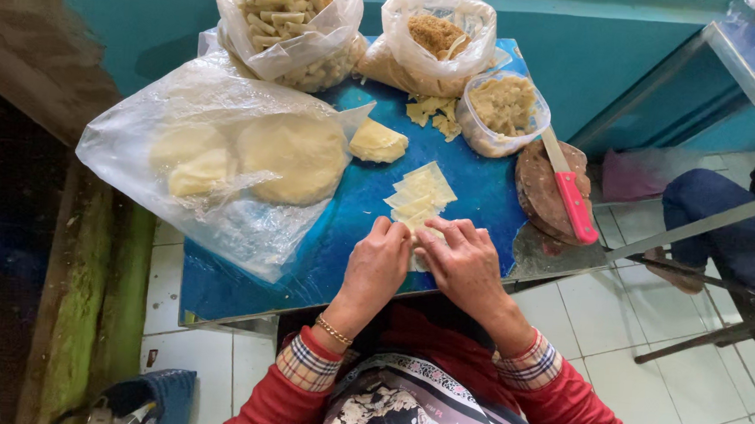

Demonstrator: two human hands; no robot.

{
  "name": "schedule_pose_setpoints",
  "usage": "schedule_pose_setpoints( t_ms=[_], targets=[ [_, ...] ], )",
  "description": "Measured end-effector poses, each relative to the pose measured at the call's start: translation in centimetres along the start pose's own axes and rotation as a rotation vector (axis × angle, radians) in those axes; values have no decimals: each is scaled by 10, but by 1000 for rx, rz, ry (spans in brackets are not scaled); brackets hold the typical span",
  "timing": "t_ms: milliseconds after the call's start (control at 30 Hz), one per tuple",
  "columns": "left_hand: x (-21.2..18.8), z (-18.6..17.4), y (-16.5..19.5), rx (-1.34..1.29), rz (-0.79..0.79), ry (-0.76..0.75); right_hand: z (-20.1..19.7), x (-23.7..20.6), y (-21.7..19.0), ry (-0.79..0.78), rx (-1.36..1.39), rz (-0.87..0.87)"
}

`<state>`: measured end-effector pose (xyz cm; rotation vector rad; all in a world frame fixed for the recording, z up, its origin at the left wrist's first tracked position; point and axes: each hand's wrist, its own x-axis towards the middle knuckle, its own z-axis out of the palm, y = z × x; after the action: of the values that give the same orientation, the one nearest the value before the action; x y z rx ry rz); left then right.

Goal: The person folds triangular pastry wrappers into stuffed, sealed triangular pastries by hand, pinching the edges closed one at a time and placing each finished piece in a row on the blue table. They occasionally reach into a plastic bag of filling to add filling to a wrapper before folding.

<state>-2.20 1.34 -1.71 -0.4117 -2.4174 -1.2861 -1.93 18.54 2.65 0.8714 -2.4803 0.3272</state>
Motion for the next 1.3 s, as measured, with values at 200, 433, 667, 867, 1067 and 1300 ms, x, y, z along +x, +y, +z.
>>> schedule_pose_setpoints(
  t_ms=[200,433,667,867,1067,1300],
  targets=[
    [1,0,2,-28,-14,65,-1,16,16,-96,86,30],
    [-16,-28,19,-105,110,22,-28,96,52,28,98,-44],
    [-16,-35,20,-123,101,20,16,299,72,336,382,-263],
    [-16,-35,20,-87,122,23,38,300,129,347,-165,-145],
    [-16,-35,19,-36,175,-8,74,231,212,-126,-504,243],
    [-14,-36,25,-22,154,10,83,223,241,274,59,479]
  ],
)
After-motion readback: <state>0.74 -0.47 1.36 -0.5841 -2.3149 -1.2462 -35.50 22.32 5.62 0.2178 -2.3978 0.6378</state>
